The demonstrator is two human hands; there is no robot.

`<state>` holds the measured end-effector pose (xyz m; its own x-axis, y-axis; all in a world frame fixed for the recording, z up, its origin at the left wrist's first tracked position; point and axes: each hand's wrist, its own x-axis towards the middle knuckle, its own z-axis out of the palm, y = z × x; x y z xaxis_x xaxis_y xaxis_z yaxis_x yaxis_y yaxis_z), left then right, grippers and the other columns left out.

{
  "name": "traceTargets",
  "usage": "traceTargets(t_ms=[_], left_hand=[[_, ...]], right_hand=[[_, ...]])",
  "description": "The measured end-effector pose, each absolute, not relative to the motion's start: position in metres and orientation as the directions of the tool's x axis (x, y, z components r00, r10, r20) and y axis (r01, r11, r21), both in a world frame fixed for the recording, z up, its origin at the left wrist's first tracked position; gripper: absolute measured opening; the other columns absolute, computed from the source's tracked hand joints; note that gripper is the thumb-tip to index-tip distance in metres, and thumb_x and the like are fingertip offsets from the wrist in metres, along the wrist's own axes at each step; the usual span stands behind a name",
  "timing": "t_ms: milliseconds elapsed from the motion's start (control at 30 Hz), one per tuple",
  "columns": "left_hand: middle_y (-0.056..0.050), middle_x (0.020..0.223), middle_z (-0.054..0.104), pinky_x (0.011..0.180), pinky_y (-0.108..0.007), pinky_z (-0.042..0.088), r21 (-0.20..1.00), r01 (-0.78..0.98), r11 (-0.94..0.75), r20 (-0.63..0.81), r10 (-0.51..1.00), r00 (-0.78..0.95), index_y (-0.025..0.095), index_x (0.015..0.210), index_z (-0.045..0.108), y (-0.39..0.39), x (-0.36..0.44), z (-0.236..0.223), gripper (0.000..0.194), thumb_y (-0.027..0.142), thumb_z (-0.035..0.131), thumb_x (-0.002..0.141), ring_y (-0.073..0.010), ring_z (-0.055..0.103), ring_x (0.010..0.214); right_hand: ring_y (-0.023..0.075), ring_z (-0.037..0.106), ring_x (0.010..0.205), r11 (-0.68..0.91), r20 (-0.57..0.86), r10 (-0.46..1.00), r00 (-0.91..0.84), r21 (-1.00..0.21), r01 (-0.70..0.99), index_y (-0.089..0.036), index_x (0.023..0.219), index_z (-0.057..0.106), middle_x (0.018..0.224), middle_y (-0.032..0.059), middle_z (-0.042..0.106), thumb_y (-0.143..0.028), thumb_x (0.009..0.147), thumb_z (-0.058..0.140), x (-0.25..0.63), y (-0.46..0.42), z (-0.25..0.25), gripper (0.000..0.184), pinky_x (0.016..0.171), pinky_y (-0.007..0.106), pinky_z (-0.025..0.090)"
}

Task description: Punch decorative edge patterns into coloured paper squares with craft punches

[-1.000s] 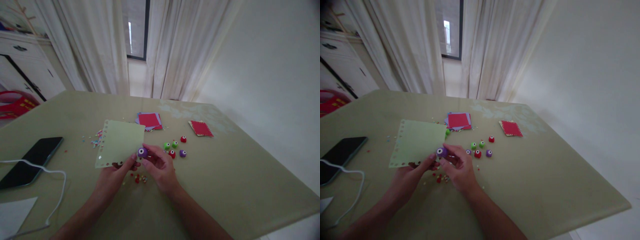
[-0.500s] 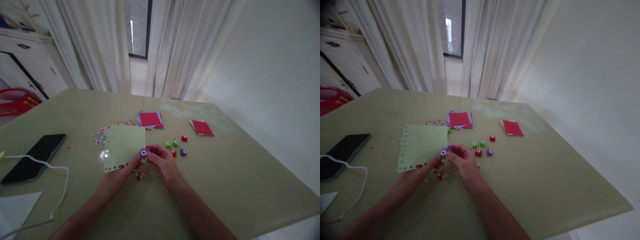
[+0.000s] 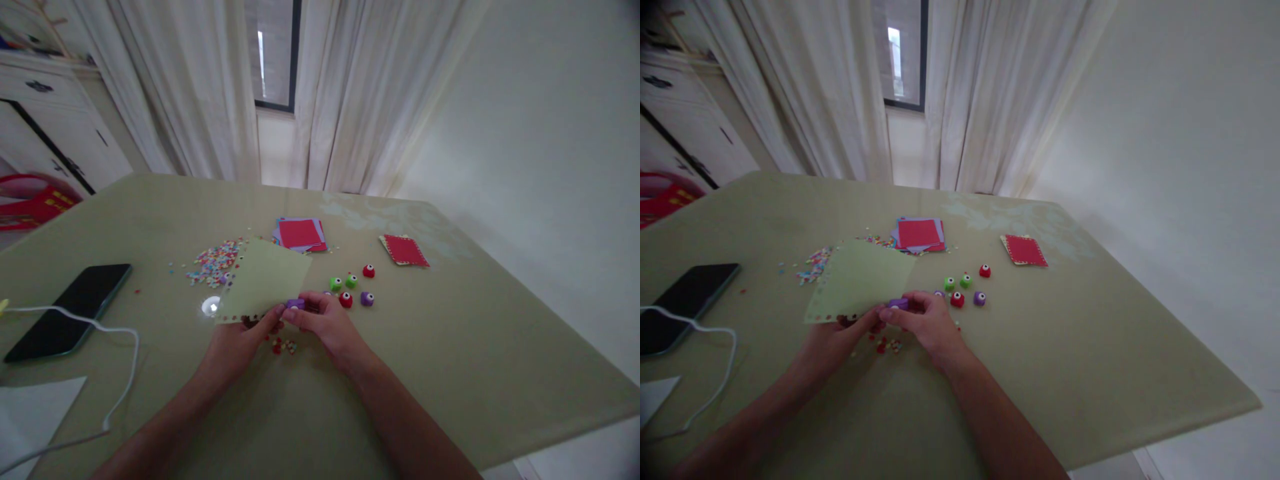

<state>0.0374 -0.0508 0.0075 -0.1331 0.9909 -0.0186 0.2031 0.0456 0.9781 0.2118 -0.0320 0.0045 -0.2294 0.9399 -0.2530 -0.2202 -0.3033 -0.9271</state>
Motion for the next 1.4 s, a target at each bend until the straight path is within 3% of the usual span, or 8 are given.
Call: traceTargets(t_ms=[67,233,400,567,733,900,1100,1400], left_hand=[[-0.003,0.071,0.081,0.068,-0.036,0.064,0.977,0.207,0.045,-0.026,0.995,-0.093,0.025,0.065,0.074,-0.051,0.037,0.007,0.032,0.051,0.074,0.084,-0.0264,0.078,0.067],[-0.004,0.080,0.085,0.069,-0.039,0.067,0.978,0.190,0.088,-0.074,0.994,-0.078,0.027,0.086,0.082,-0.052,0.035,-0.001,0.029,0.054,0.072,0.086,-0.0290,0.081,0.072],[-0.003,0.078,0.085,0.072,-0.040,0.069,0.973,0.216,0.086,-0.067,0.993,-0.096,0.028,0.079,0.082,-0.053,0.036,0.000,0.024,0.051,0.074,0.081,-0.0296,0.082,0.072],[-0.003,0.087,0.087,0.077,-0.042,0.068,0.976,0.211,0.050,-0.035,0.997,-0.073,0.029,0.090,0.082,-0.053,0.037,0.005,0.024,0.051,0.075,0.083,-0.0301,0.082,0.075],[-0.003,0.090,0.087,0.093,-0.046,0.065,0.976,0.218,0.001,0.015,0.997,-0.073,0.030,0.094,0.082,-0.052,0.037,0.008,0.023,0.049,0.077,0.081,-0.0331,0.082,0.096],[-0.004,0.078,0.084,0.080,-0.045,0.067,0.975,0.220,0.035,-0.029,0.999,-0.034,0.030,0.085,0.080,-0.051,0.036,0.006,0.023,0.053,0.075,0.083,-0.0339,0.082,0.087],[-0.002,0.077,0.083,0.109,-0.048,0.056,0.951,0.302,-0.067,0.082,0.996,-0.036,0.032,0.087,0.080,-0.050,0.035,0.005,0.017,0.048,0.075,0.086,-0.0326,0.079,0.108],[-0.002,0.084,0.085,0.103,-0.043,0.059,0.949,0.300,-0.092,0.096,0.995,0.001,0.031,0.089,0.081,-0.049,0.033,0.001,0.018,0.047,0.073,0.091,-0.0297,0.080,0.103]], right_hand=[[0.0124,0.056,0.067,-0.325,-0.263,0.930,-0.258,-0.915,-0.239,-0.019,0.082,0.079,0.076,-0.0017,0.072,-0.044,0.061,0.100,0.212,-0.032,0.003,0.039,0.064,0.026,0.040],[0.0121,0.054,0.066,-0.349,-0.269,0.919,-0.289,-0.895,-0.276,-0.018,0.085,0.082,0.076,-0.0013,0.071,-0.045,0.063,0.099,0.213,-0.031,0.001,0.038,0.067,0.027,0.039],[0.0123,0.055,0.067,-0.378,-0.302,0.911,-0.279,-0.882,-0.281,-0.018,0.085,0.082,0.077,-0.0004,0.072,-0.045,0.061,0.100,0.214,-0.031,0.003,0.039,0.065,0.027,0.039],[0.0119,0.052,0.064,-0.372,-0.305,0.912,-0.275,-0.897,-0.239,-0.019,0.078,0.081,0.072,-0.0006,0.069,-0.050,0.063,0.098,0.214,-0.031,0.006,0.038,0.058,0.026,0.034],[0.0121,0.051,0.063,-0.365,-0.298,0.913,-0.277,-0.901,-0.232,-0.020,0.077,0.079,0.073,-0.0010,0.067,-0.052,0.063,0.097,0.215,-0.032,0.008,0.039,0.058,0.026,0.034],[0.0125,0.049,0.064,-0.358,-0.291,0.914,-0.285,-0.906,-0.224,-0.019,0.076,0.078,0.071,-0.0013,0.065,-0.054,0.063,0.097,0.215,-0.031,0.007,0.042,0.060,0.028,0.034],[0.0115,0.045,0.061,-0.313,-0.252,0.924,-0.288,-0.931,-0.188,-0.018,0.072,0.076,0.066,-0.0035,0.060,-0.056,0.065,0.095,0.215,-0.032,0.003,0.043,0.061,0.028,0.033],[0.0103,0.038,0.055,-0.265,-0.230,0.931,-0.285,-0.960,-0.091,-0.019,0.066,0.069,0.058,-0.0061,0.050,-0.064,0.067,0.092,0.216,-0.031,0.005,0.051,0.054,0.029,0.025]])
